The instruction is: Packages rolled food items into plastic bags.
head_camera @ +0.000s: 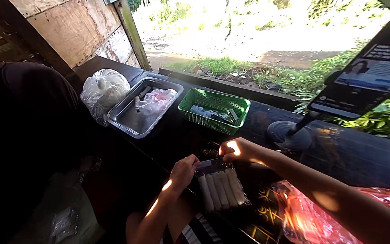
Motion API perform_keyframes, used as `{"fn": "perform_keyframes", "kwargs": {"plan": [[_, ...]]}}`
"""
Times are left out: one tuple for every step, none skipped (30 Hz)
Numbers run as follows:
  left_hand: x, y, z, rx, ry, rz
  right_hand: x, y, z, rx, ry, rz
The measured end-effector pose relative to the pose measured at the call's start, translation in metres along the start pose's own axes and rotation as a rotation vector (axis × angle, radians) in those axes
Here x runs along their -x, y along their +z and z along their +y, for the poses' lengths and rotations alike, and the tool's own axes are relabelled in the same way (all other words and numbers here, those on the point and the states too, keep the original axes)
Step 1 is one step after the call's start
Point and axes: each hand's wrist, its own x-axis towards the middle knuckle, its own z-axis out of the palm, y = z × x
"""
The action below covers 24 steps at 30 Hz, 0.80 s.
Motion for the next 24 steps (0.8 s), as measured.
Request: {"fn": "perform_keyframes", "kwargs": {"plan": [[0.000, 0.001, -0.003, -0.004, 0.033, 0.014, 0.001, -0.001, -0.001, 0.031, -0.001, -0.011], [0.000, 0.003, -0.007, -0.009, 0.078, 0.039, 0.003, -0.002, -0.005, 0.064, 0.014, -0.037], [0.000, 0.005, -0.011, -0.008, 0.124, 0.064, 0.005, -0.003, -0.009, 0.099, 0.021, -0.063], [0.000, 0.006, -0.014, -0.009, 0.166, 0.085, 0.007, -0.003, -0.010, 0.131, 0.000, -0.073], [0.000, 0.007, -0.017, -0.016, 0.215, 0.112, 0.010, -0.003, -0.010, 0.163, -0.040, -0.072], [0.001, 0.008, -0.020, -0.027, 0.268, 0.139, 0.012, -0.001, -0.008, 0.186, -0.090, -0.056], [0.001, 0.009, -0.024, -0.042, 0.330, 0.173, 0.015, 0.002, -0.005, 0.200, -0.152, -0.022], [0.001, 0.011, -0.028, -0.061, 0.399, 0.216, 0.017, 0.006, -0.001, 0.206, -0.219, 0.027], [0.001, 0.014, -0.033, -0.082, 0.469, 0.258, 0.020, 0.010, 0.002, 0.206, -0.273, 0.077], [0.000, 0.015, -0.037, -0.107, 0.530, 0.288, 0.021, 0.014, 0.003, 0.217, -0.306, 0.116], [0.000, 0.016, -0.041, -0.143, 0.582, 0.316, 0.023, 0.017, 0.003, 0.233, -0.318, 0.145], [0.000, 0.018, -0.045, -0.186, 0.628, 0.348, 0.025, 0.020, 0.003, 0.250, -0.318, 0.164], [0.000, 0.020, -0.049, -0.228, 0.665, 0.378, 0.026, 0.023, 0.002, 0.265, -0.315, 0.179], [0.001, 0.022, -0.052, -0.270, 0.698, 0.407, 0.026, 0.026, 0.003, 0.284, -0.322, 0.197], [0.001, 0.023, -0.055, -0.309, 0.733, 0.442, 0.026, 0.029, 0.004, 0.314, -0.333, 0.209], [0.001, 0.025, -0.058, -0.339, 0.768, 0.478, 0.027, 0.031, 0.004, 0.350, -0.351, 0.219], [0.001, 0.026, -0.060, -0.363, 0.802, 0.514, 0.027, 0.035, 0.007, 0.400, -0.397, 0.249], [0.002, 0.025, -0.062, -0.383, 0.834, 0.535, 0.027, 0.038, 0.009, 0.445, -0.453, 0.282], [0.003, 0.024, -0.065, -0.405, 0.861, 0.539, 0.028, 0.040, 0.010, 0.473, -0.486, 0.292], [0.004, 0.023, -0.067, -0.427, 0.887, 0.536, 0.029, 0.041, 0.010, 0.496, -0.509, 0.298], [0.005, 0.022, -0.070, -0.448, 0.910, 0.532, 0.030, 0.043, 0.010, 0.526, -0.527, 0.302], [0.006, 0.022, -0.072, -0.464, 0.930, 0.533, 0.031, 0.044, 0.010, 0.565, -0.538, 0.303], [0.007, 0.021, -0.073, -0.471, 0.935, 0.542, 0.031, 0.045, 0.009, 0.608, -0.546, 0.301], [0.008, 0.021, -0.074, -0.465, 0.914, 0.554, 0.031, 0.045, 0.008, 0.648, -0.547, 0.298]]}}
